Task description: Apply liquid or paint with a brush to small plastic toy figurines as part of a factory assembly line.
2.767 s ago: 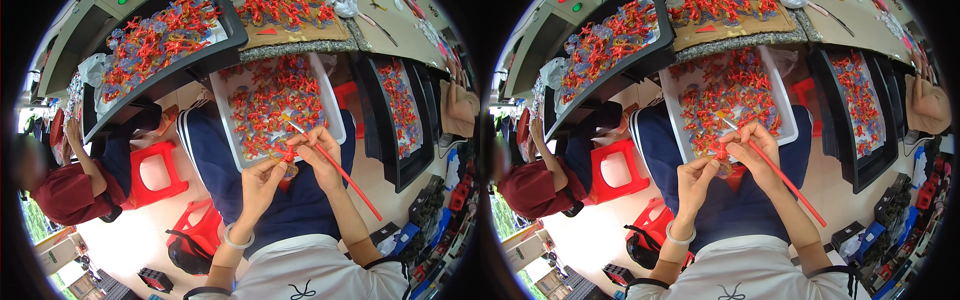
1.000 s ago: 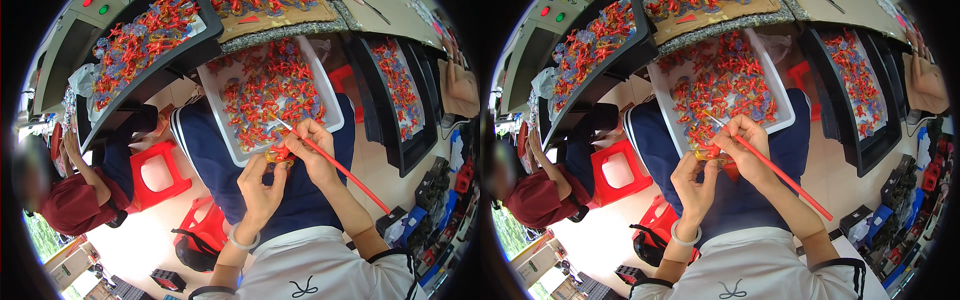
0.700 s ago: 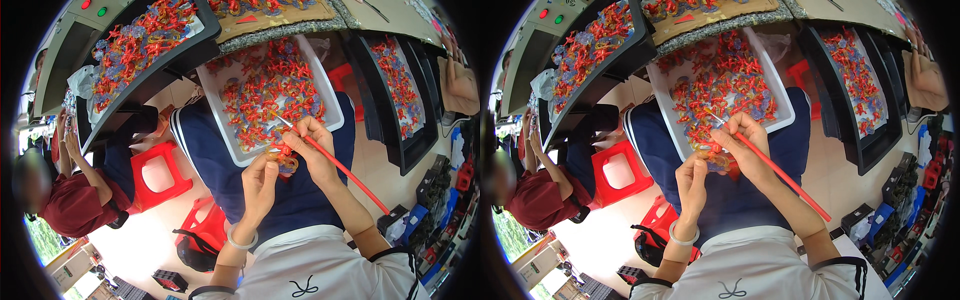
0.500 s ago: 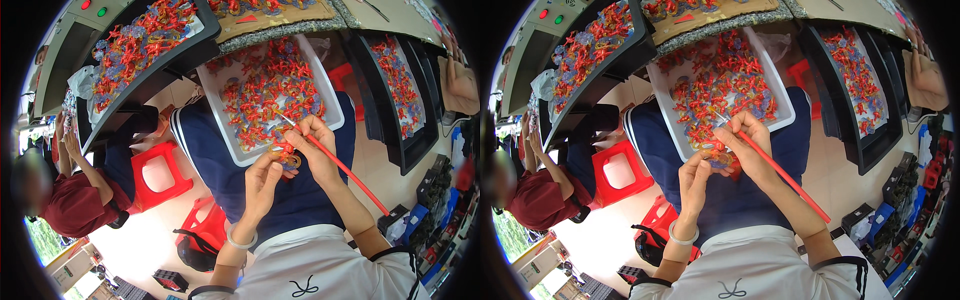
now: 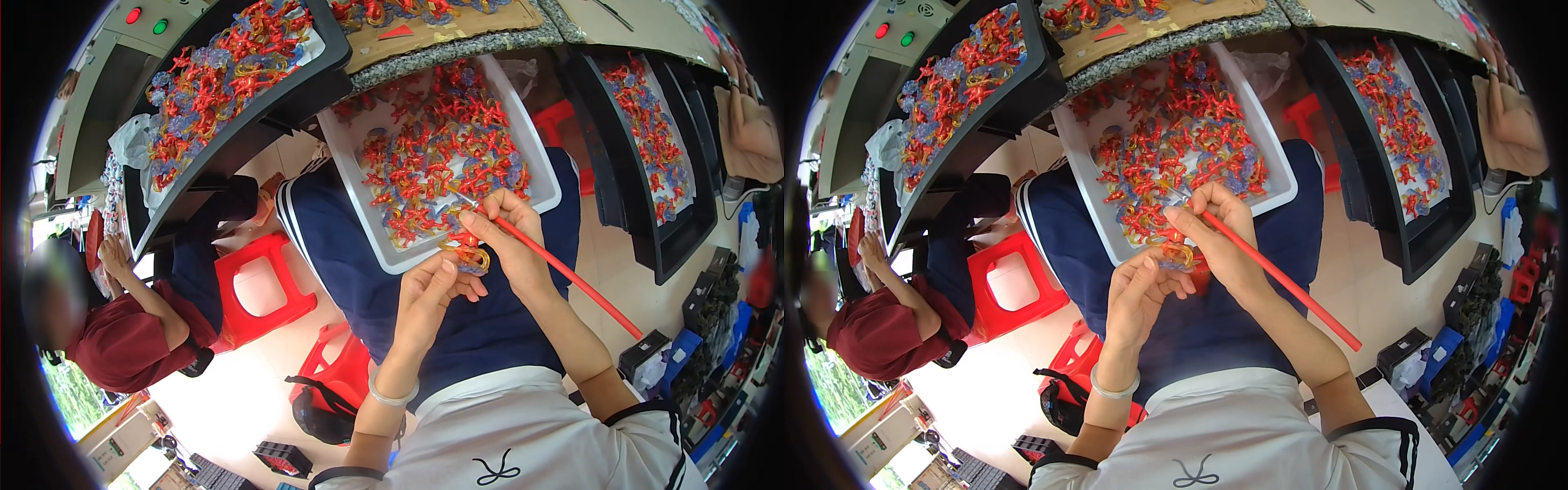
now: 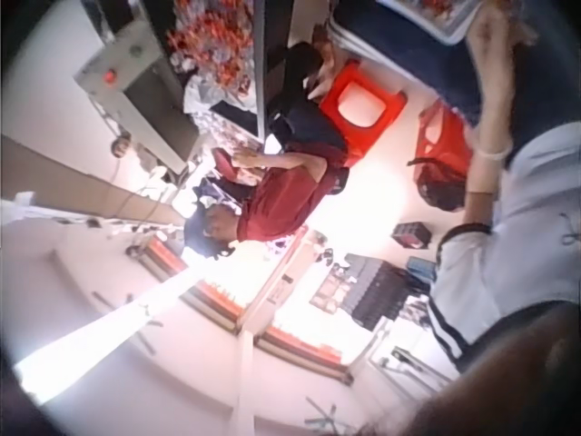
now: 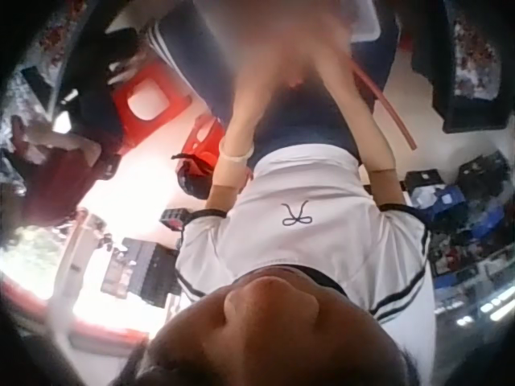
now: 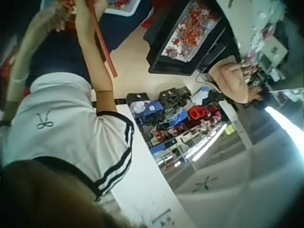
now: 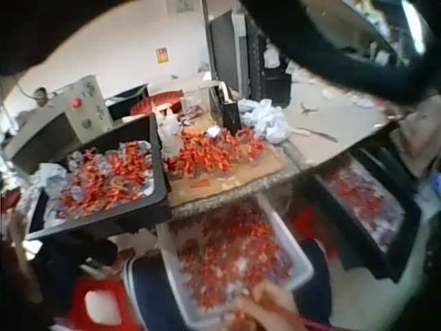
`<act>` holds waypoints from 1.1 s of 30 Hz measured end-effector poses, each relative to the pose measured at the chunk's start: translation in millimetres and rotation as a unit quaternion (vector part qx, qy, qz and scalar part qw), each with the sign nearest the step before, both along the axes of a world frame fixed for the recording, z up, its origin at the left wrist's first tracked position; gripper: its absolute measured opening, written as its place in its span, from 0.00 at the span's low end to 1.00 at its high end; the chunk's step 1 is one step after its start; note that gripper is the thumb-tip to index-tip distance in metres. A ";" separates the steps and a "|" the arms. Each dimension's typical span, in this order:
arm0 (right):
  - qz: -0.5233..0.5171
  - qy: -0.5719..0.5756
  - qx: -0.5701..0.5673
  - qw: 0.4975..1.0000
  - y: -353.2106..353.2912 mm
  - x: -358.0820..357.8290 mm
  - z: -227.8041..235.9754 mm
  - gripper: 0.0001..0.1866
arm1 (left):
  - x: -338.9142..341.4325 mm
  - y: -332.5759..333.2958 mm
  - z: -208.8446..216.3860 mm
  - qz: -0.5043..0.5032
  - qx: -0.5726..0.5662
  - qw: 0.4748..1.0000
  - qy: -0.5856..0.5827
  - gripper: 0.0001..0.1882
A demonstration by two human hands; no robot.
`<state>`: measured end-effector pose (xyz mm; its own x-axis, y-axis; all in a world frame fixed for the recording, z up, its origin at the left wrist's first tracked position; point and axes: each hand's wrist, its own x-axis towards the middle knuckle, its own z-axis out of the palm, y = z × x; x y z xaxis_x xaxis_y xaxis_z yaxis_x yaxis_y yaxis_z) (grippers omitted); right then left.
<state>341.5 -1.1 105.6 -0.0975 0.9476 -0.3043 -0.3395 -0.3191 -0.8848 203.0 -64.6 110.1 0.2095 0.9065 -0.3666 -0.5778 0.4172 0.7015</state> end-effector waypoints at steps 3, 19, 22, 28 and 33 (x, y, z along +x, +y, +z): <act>-0.001 -0.015 0.000 1.000 1.5 0.5 -2.6 0.15 | -1.6 1.2 -2.2 -0.015 -0.016 0.999 -0.044 0.22; 0.027 -0.032 -0.036 0.998 3.0 2.2 12.1 0.16 | -0.3 -0.6 -22.3 -0.007 -0.143 0.888 -0.436 0.21; 0.034 -0.049 -0.017 0.998 3.3 1.8 12.0 0.15 | 0.1 0.1 -20.5 -0.006 -0.140 0.902 -0.408 0.21; 0.047 0.029 0.098 0.994 4.6 12.9 4.8 0.07 | -3.3 -0.2 -26.0 -0.030 -0.116 0.898 -0.424 0.21; 0.203 0.013 0.129 0.971 5.7 31.6 1.1 0.08 | -3.1 -0.4 -20.7 -0.014 -0.149 0.897 -0.416 0.20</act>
